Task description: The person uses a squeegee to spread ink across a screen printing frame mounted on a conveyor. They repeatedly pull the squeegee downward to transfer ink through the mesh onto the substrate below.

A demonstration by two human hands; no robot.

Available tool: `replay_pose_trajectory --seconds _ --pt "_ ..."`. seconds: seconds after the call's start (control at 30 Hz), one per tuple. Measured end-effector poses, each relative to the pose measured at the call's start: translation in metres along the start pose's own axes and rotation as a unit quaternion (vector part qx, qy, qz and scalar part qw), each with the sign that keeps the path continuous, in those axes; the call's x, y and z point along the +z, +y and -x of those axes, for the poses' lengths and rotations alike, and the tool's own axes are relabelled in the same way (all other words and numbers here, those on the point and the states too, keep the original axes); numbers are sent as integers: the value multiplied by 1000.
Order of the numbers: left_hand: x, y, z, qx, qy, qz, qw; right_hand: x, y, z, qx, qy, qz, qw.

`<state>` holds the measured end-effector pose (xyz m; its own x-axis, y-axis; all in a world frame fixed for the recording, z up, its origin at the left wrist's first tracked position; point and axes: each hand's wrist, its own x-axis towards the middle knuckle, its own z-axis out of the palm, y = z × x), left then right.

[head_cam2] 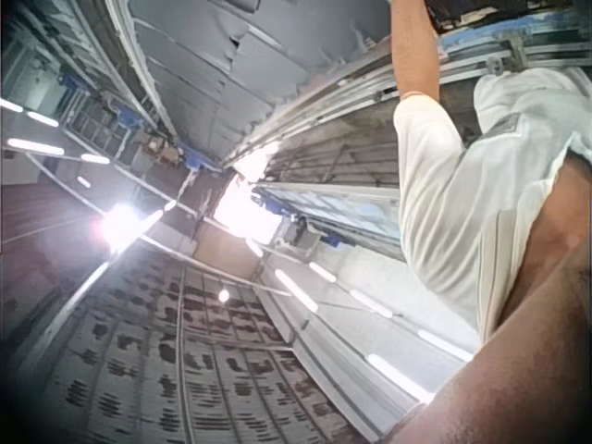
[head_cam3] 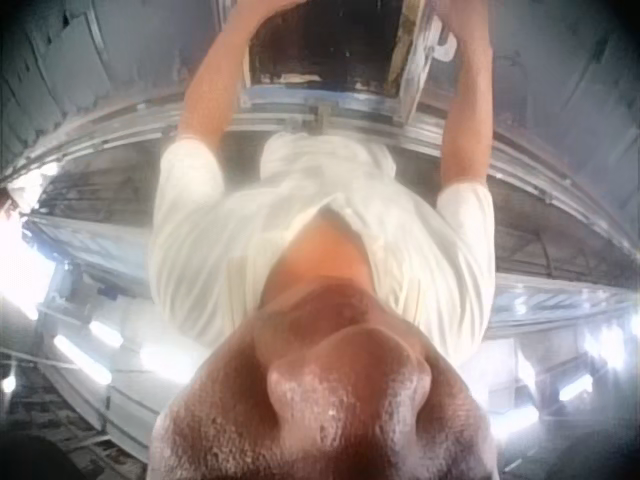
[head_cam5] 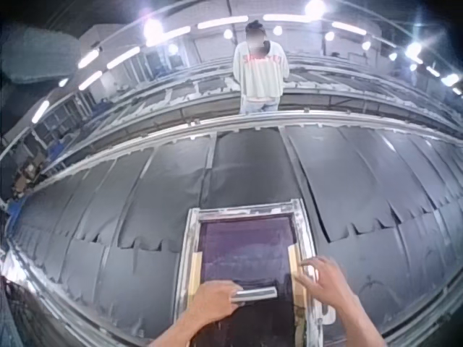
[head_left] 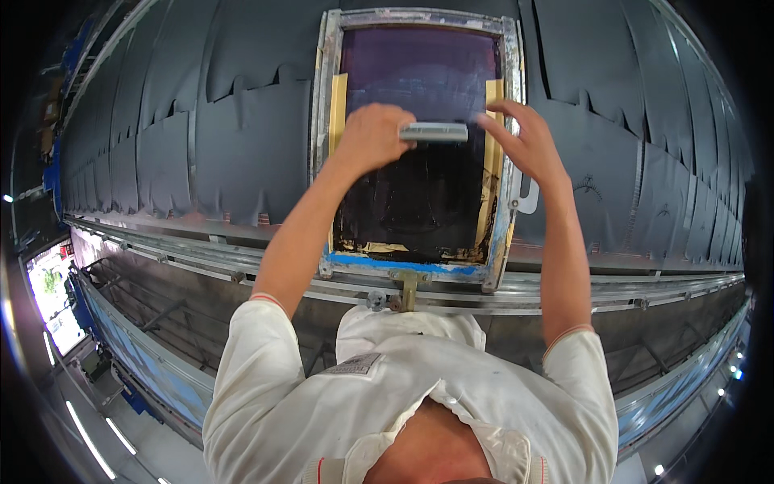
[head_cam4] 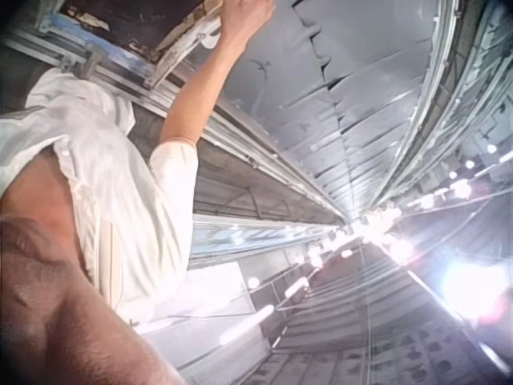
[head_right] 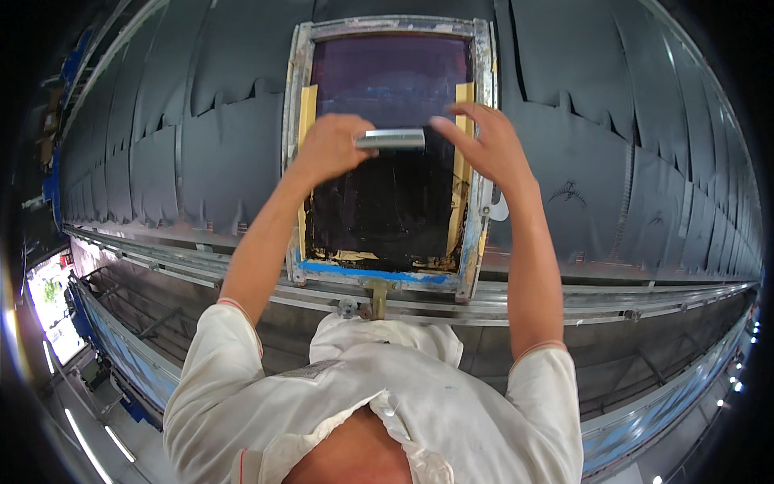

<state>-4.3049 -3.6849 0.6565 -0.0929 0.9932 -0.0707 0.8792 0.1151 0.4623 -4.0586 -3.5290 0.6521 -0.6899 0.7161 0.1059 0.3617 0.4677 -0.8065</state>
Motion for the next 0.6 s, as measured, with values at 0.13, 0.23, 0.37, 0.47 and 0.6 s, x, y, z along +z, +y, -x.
replay_pose_trajectory --seconds 0.13,0.23,0.37,0.47,0.6 --pt "-12 -6 -28 -42 -43 8 998 38 -28 -36 -47 -169 161 971" --pt "-3 -13 -30 -29 -23 15 999 55 -21 -45 -80 -178 240 951" --pt "10 -5 -10 -10 10 1 1000 62 -20 -30 -89 -172 247 949" --pt "40 9 48 17 45 4 999 68 -32 25 -87 -197 265 940" --pt "54 39 114 -2 43 49 998 73 -50 95 -91 -222 219 946"
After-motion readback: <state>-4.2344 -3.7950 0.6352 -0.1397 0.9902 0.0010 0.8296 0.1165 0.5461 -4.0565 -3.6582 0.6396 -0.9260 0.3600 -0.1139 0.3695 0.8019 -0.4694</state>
